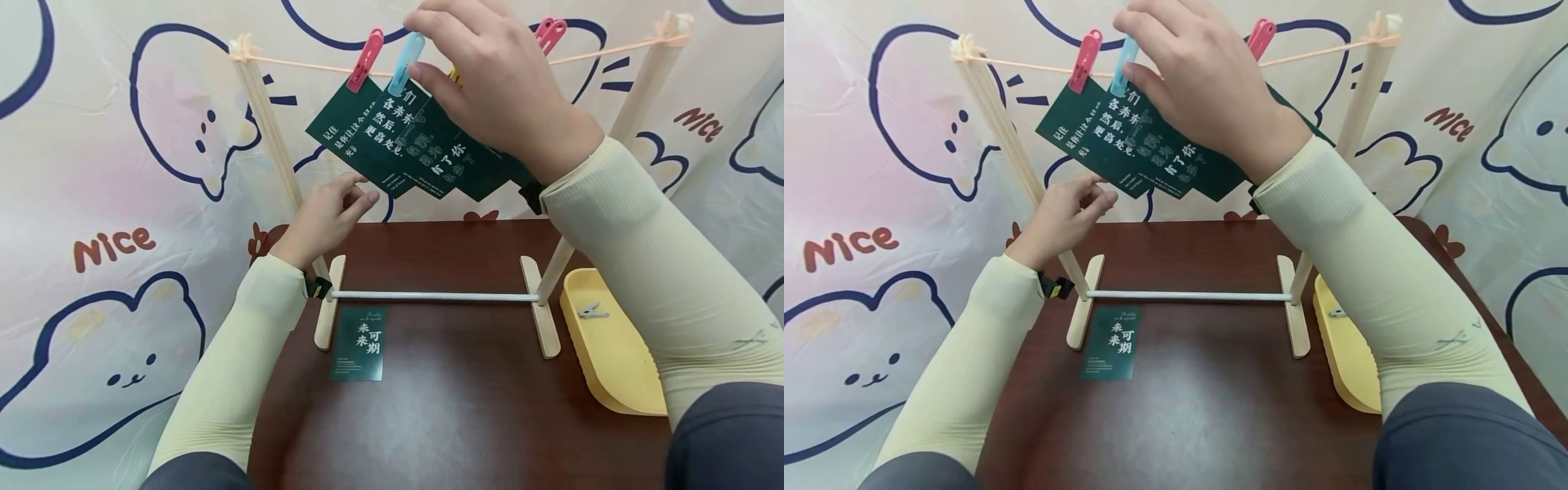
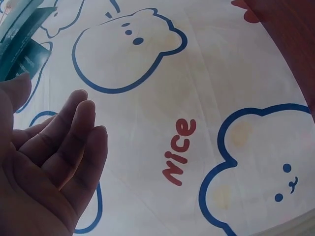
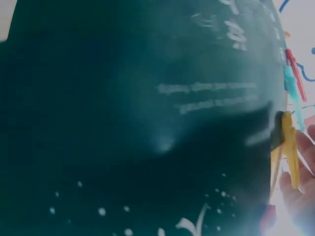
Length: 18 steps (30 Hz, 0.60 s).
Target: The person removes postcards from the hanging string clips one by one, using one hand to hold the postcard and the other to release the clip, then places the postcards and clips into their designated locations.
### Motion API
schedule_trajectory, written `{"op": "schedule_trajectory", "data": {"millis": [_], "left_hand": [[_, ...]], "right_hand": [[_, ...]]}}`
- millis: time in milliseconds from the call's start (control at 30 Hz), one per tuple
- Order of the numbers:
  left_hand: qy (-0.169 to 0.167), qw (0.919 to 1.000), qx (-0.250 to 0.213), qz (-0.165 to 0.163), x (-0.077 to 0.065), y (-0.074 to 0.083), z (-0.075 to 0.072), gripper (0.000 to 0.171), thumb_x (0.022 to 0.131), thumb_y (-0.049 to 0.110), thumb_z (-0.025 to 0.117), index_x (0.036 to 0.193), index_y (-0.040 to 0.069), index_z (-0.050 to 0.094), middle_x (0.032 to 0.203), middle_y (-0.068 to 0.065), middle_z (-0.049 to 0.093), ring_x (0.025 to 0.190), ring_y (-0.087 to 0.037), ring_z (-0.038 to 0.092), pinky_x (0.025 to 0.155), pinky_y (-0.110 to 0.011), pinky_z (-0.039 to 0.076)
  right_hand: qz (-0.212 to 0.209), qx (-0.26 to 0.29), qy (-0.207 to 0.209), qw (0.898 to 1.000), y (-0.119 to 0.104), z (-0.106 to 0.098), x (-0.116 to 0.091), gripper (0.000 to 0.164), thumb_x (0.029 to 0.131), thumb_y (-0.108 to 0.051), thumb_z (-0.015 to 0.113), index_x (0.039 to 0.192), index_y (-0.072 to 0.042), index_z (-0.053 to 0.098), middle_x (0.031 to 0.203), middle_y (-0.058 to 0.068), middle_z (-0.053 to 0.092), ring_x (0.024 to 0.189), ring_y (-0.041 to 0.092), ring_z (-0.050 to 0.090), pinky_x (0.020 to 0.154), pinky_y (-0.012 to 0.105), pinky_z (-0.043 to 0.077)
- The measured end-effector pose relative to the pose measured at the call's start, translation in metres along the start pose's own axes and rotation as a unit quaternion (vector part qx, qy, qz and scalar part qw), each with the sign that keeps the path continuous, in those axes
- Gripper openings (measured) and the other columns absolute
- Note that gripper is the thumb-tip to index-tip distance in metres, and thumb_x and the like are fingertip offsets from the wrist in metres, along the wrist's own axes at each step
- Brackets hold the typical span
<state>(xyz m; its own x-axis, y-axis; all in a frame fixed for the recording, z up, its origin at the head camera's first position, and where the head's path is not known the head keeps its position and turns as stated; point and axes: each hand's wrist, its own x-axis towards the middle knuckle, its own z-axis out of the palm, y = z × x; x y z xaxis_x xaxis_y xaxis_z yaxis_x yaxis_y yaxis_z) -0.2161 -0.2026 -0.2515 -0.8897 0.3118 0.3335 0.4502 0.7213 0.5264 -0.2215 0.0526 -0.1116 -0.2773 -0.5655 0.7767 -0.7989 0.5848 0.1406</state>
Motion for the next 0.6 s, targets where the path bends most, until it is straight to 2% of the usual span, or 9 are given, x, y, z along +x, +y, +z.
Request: {"op": "schedule_trajectory", "data": {"millis": [100, 300, 433, 600], "left_hand": [[0.002, 0.9999, 0.001, 0.010, 0.001, 0.000, 0.001, 0.043, 0.099, 0.045, 0.052, 0.125, 0.012, 0.061, 0.074, -0.002, 0.056, 0.067, -0.018, 0.052, 0.058, -0.034, 0.043], [-0.006, 0.9998, 0.005, 0.018, 0.000, 0.000, 0.002, 0.039, 0.099, 0.048, 0.049, 0.116, 0.017, 0.066, 0.074, -0.003, 0.054, 0.069, -0.017, 0.051, 0.057, -0.034, 0.042], [-0.003, 0.9997, 0.006, 0.025, 0.000, 0.000, 0.004, 0.036, 0.100, 0.046, 0.049, 0.115, 0.019, 0.066, 0.074, -0.002, 0.053, 0.068, -0.017, 0.051, 0.057, -0.034, 0.041], [-0.015, 0.9998, 0.002, 0.016, 0.001, 0.001, 0.009, 0.041, 0.100, 0.049, 0.048, 0.118, 0.017, 0.066, 0.073, -0.002, 0.055, 0.069, -0.017, 0.052, 0.057, -0.034, 0.042]], "right_hand": [[0.006, -0.002, -0.022, 1.000, 0.001, 0.003, 0.003, 0.046, 0.102, -0.035, 0.050, 0.133, -0.003, 0.058, 0.136, 0.014, 0.055, 0.128, 0.027, 0.047, 0.110, 0.031, 0.027], [0.017, -0.010, -0.045, 0.999, -0.001, 0.007, 0.008, 0.049, 0.101, -0.039, 0.049, 0.133, -0.003, 0.057, 0.137, 0.014, 0.055, 0.131, 0.025, 0.045, 0.111, 0.029, 0.023], [0.024, -0.019, -0.051, 0.998, -0.002, 0.005, 0.010, 0.051, 0.102, -0.041, 0.046, 0.134, -0.004, 0.057, 0.137, 0.014, 0.055, 0.131, 0.025, 0.046, 0.111, 0.029, 0.023], [0.025, -0.027, -0.058, 0.998, -0.001, 0.002, 0.012, 0.052, 0.102, -0.043, 0.044, 0.134, -0.004, 0.057, 0.136, 0.014, 0.055, 0.127, 0.027, 0.049, 0.109, 0.031, 0.028]]}}
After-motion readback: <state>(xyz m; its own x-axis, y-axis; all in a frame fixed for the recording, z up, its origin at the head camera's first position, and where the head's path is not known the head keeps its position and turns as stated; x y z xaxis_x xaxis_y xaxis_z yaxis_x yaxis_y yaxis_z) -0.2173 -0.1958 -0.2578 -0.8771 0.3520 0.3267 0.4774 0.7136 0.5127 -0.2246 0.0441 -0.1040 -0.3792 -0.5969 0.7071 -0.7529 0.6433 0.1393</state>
